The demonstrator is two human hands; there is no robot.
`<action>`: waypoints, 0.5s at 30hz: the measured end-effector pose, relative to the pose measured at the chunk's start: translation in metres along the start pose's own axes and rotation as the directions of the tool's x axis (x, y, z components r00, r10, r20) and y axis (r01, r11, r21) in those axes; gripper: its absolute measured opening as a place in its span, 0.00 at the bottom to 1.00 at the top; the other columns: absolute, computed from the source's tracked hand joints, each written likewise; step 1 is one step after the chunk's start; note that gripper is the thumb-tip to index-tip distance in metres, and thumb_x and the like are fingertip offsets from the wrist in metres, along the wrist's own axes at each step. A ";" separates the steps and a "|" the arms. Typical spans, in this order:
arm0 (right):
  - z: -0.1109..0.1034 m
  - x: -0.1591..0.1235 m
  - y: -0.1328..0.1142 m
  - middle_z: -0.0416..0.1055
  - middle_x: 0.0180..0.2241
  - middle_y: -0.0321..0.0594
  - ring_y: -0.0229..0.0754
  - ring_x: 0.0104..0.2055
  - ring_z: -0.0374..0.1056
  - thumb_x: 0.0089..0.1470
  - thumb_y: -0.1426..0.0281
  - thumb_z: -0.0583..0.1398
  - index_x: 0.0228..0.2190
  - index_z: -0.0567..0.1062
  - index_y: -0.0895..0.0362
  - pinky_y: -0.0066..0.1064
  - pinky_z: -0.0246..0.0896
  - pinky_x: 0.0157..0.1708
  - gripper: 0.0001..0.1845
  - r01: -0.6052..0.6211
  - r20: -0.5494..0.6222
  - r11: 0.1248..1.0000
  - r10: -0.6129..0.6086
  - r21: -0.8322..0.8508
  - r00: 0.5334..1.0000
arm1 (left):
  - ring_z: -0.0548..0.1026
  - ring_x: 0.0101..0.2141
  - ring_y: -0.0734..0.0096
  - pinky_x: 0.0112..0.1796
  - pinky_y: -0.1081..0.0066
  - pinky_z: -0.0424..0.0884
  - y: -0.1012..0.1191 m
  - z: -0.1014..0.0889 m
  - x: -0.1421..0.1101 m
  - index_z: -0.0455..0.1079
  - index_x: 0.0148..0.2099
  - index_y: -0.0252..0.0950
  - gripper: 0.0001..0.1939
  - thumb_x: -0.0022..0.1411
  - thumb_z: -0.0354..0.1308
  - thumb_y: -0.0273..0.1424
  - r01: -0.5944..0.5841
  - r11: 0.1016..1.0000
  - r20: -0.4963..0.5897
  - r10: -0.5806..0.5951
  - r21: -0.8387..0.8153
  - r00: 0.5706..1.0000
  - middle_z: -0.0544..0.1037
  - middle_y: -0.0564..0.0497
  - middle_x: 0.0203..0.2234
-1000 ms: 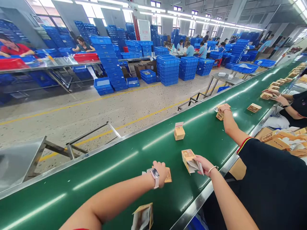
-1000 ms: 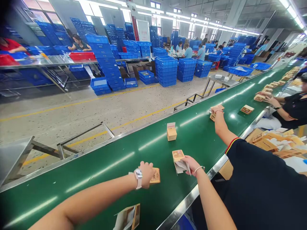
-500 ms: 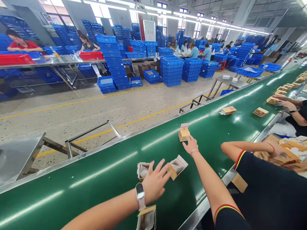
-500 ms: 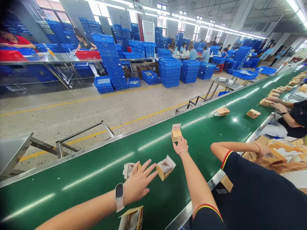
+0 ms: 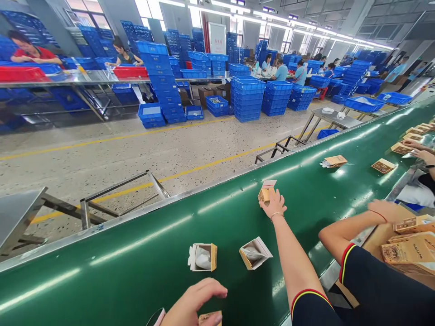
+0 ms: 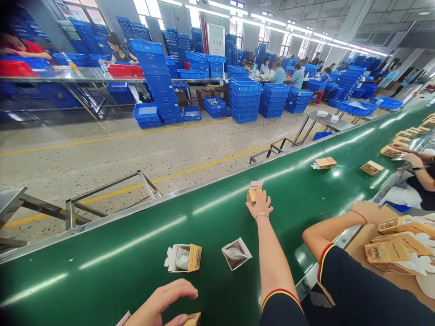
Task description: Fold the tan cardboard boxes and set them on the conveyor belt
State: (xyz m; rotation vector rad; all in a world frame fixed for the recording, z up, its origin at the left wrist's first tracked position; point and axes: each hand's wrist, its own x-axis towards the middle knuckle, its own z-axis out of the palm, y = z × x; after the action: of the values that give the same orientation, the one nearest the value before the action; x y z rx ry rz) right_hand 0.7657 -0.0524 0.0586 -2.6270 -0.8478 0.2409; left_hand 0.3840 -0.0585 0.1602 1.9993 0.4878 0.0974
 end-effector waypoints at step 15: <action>0.059 -0.165 0.029 0.55 0.57 0.59 0.56 0.57 0.59 0.43 0.56 0.61 0.58 0.42 0.60 0.47 0.58 0.54 0.50 0.031 -0.085 0.846 0.017 0.533 0.996 | 0.52 0.63 0.45 0.60 0.48 0.52 -0.077 0.085 -0.045 0.44 0.67 0.35 0.60 0.33 0.70 0.27 0.265 0.964 -0.221 -0.266 -0.035 0.938 0.53 0.36 0.64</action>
State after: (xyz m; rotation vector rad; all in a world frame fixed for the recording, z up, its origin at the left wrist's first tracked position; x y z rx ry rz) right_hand 0.6326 -0.1543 0.0007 -2.0918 -0.6445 0.3080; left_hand 0.3439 -0.1175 0.0598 1.9082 0.8977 0.1573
